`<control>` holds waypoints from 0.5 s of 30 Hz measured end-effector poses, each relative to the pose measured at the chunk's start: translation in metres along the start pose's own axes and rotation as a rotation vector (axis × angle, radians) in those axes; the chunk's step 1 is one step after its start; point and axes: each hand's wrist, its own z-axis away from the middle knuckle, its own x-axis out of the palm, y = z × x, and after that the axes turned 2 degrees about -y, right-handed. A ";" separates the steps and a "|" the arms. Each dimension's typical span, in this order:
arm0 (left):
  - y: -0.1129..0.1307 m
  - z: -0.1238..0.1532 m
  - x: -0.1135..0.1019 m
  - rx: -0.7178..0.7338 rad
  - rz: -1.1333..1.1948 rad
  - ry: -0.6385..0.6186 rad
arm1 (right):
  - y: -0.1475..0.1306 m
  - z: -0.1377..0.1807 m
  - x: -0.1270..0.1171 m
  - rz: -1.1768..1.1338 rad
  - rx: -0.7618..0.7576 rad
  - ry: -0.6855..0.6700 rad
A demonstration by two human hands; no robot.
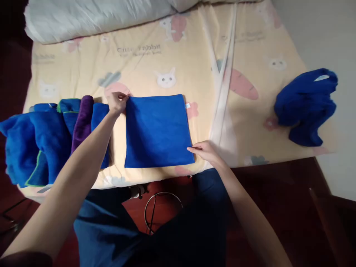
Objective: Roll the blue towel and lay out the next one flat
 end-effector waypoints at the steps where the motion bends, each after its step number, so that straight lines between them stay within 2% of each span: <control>1: -0.001 0.001 0.002 0.009 0.010 0.013 | -0.002 -0.005 -0.002 0.025 -0.013 0.001; 4: 0.001 0.007 0.007 0.051 0.031 0.039 | -0.019 -0.034 -0.007 0.078 -0.112 0.068; 6: 0.002 0.011 0.008 0.079 0.030 0.030 | -0.041 -0.068 -0.010 0.127 -0.179 0.184; 11: -0.001 0.015 0.007 0.096 0.009 -0.005 | -0.103 -0.163 -0.012 0.424 -0.250 0.529; 13: -0.007 0.013 0.009 0.107 0.019 -0.009 | -0.111 -0.191 -0.013 0.503 -0.288 0.589; 15: -0.014 0.010 0.013 0.117 0.050 -0.003 | -0.108 -0.209 -0.015 0.563 -0.286 0.604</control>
